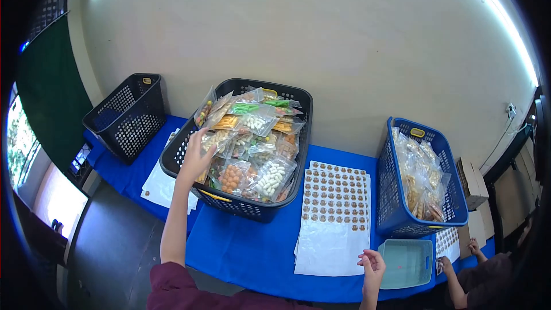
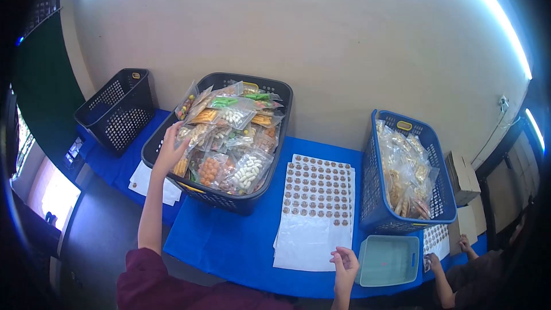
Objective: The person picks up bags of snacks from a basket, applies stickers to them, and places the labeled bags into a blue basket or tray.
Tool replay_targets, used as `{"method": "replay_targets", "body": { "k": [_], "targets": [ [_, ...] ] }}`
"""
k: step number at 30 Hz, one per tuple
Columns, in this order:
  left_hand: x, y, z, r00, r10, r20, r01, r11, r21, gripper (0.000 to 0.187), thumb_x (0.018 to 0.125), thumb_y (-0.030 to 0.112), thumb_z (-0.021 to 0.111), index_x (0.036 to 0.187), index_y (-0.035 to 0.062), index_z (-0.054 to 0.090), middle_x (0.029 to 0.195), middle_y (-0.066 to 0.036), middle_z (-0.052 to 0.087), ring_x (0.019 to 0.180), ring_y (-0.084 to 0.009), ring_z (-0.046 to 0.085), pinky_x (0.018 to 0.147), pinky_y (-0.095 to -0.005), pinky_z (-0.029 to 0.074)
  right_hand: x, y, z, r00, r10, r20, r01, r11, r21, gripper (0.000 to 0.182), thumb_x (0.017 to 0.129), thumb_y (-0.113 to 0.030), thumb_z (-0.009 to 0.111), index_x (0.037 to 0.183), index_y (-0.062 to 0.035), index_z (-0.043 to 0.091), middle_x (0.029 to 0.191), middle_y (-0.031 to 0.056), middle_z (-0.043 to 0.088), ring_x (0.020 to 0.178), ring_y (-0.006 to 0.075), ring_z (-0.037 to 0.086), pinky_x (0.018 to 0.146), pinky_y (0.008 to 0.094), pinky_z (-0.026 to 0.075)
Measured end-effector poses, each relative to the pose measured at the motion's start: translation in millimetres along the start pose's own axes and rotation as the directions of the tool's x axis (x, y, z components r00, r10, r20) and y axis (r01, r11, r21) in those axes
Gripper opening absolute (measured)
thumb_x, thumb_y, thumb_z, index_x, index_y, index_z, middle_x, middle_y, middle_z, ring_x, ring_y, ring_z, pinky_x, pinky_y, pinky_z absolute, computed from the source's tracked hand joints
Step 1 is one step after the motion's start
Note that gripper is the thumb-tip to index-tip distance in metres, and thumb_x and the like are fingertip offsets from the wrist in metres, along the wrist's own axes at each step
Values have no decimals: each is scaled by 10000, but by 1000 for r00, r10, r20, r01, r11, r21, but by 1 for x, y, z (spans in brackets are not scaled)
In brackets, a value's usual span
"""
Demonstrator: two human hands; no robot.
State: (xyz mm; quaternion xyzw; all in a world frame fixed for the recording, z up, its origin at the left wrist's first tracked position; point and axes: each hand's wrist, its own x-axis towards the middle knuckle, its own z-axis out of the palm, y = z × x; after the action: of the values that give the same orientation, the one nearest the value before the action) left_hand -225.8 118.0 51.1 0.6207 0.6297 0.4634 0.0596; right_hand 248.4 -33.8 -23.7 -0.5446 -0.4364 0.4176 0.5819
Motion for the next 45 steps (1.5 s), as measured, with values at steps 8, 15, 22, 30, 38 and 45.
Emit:
{"method": "replay_targets", "body": {
  "k": [8,15,22,30,38,45],
  "targets": [
    [23,-95,39,525,-626,576,-11,672,740,832,700,655,492,1292,82,369,1396,-256,78,1299,-395,63,1045,-466,129,-38,13,-14,995,80,-57,-83,995,-53,177,813,-15,522,976,51,539,802,96,589,688,118,547,630,221,447],
    [12,-74,29,958,-240,157,125,844,522,486,743,292,615,1104,-13,503,1119,-187,530,1027,-311,517,881,-391,388,-35,33,1,996,89,-14,-90,989,-115,169,812,-32,537,961,45,556,805,89,592,729,126,573,623,229,465],
    [-5,-1,16,928,194,-319,-196,980,26,87,796,34,537,874,-5,545,832,-117,570,787,-223,572,689,-300,443,-28,51,52,966,46,256,59,919,-389,198,815,-109,557,988,-17,580,852,96,621,728,141,585,650,267,465],
    [-144,98,45,984,138,115,-7,672,-740,116,791,-54,504,885,12,522,809,-64,563,638,-108,582,553,-229,480,-30,61,71,879,190,437,-220,975,19,252,874,-146,485,1064,13,532,948,97,603,872,148,574,780,278,447],
    [-208,91,91,878,40,476,367,582,-725,214,821,-11,524,1033,-1,497,882,-94,607,698,-104,598,539,-205,474,-24,85,41,814,264,517,-546,651,527,449,913,-330,389,1172,34,430,1115,125,537,1009,214,541,829,342,454],
    [-202,86,107,750,65,658,606,331,-724,611,857,91,516,1336,59,138,1163,-183,491,907,-193,586,754,-262,455,-18,98,44,808,428,405,-565,758,325,310,842,-201,558,1079,-6,515,1017,76,584,923,167,562,802,337,446]
  ]
}}
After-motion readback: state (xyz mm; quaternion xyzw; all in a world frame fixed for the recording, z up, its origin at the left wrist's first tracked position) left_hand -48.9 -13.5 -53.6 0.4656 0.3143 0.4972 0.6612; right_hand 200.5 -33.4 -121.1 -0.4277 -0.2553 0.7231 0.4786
